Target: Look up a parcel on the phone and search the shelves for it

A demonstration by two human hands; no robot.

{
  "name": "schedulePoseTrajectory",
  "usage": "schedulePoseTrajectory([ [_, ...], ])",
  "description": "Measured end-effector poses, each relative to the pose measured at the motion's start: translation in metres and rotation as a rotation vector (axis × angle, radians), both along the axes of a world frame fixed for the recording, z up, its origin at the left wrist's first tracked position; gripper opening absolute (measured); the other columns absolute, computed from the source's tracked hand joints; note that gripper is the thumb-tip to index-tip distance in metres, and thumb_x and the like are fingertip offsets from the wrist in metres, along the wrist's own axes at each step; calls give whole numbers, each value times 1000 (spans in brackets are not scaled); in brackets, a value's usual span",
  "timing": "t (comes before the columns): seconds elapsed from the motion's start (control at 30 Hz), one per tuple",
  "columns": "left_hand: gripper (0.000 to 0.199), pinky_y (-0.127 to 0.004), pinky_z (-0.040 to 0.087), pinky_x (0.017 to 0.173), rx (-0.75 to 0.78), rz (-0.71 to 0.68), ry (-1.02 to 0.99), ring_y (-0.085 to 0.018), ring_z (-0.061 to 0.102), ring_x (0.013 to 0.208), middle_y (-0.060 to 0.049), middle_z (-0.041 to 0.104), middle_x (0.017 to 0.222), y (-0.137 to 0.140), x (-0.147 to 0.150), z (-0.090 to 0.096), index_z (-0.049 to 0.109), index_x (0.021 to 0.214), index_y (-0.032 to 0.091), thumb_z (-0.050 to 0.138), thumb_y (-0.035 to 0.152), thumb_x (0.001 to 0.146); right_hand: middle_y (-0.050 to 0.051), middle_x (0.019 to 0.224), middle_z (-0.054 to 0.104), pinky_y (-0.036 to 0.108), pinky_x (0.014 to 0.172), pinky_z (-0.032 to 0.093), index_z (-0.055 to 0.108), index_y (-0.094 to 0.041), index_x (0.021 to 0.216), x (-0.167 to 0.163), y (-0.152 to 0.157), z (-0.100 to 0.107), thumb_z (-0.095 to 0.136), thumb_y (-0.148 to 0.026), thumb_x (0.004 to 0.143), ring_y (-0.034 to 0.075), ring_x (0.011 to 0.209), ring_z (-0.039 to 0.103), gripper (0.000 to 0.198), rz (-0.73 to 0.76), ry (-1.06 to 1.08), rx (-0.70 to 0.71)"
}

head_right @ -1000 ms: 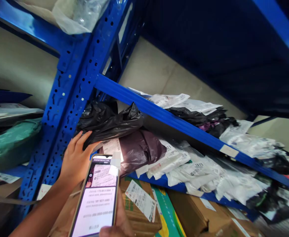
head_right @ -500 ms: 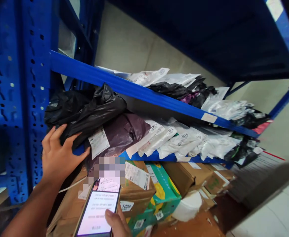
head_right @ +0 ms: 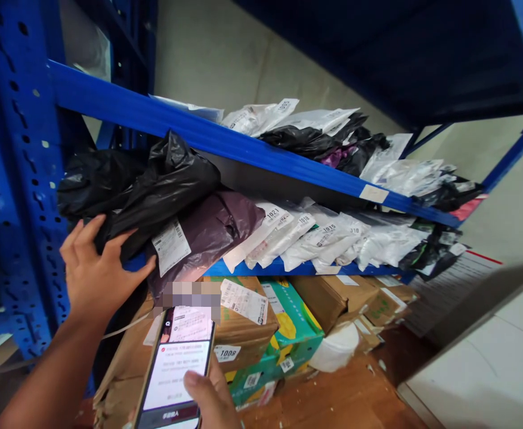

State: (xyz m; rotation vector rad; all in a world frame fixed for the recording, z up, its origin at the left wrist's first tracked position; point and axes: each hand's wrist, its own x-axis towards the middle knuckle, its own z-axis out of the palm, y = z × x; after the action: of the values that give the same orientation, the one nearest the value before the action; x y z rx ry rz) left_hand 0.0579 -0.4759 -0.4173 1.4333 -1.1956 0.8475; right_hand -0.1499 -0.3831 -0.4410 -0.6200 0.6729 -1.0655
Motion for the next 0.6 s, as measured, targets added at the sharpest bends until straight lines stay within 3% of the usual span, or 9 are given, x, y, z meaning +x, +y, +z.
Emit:
schedulePoseTrajectory([
  [0.07, 39, -54, 34, 114, 19, 4, 2, -39, 28, 139, -16, 37, 143, 0, 1, -1, 58, 114, 21, 66, 35, 79, 10, 98, 78, 54, 85, 54, 59, -21, 121, 0, 2, 6, 86, -34, 50, 34, 96, 71, 76, 15, -6, -65],
  [0.17, 38, -54, 34, 115, 41, 7, 3, -38, 27, 139, -16, 36, 144, 2, 0, 0, 57, 115, 21, 64, 35, 80, 7, 95, 79, 53, 82, 55, 46, -25, 133, 1, 2, 10, 82, -27, 55, 32, 88, 74, 86, 70, 22, -59],
  [0.37, 37, -55, 35, 113, 59, 3, 16, -39, 27, 139, -13, 34, 144, 2, -2, 1, 56, 115, 22, 63, 35, 81, 9, 98, 78, 53, 80, 55, 32, -22, 137, 0, 1, 4, 76, -18, 59, 31, 74, 76, 90, 101, 60, -80],
  [0.6, 38, -55, 35, 113, 43, 1, -1, -39, 27, 139, -15, 36, 144, 1, -1, 0, 58, 115, 21, 65, 34, 80, 8, 103, 77, 53, 76, 57, 9, -28, 146, -12, -1, -2, 73, -11, 59, 33, 94, 73, 109, 277, 32, -106],
])
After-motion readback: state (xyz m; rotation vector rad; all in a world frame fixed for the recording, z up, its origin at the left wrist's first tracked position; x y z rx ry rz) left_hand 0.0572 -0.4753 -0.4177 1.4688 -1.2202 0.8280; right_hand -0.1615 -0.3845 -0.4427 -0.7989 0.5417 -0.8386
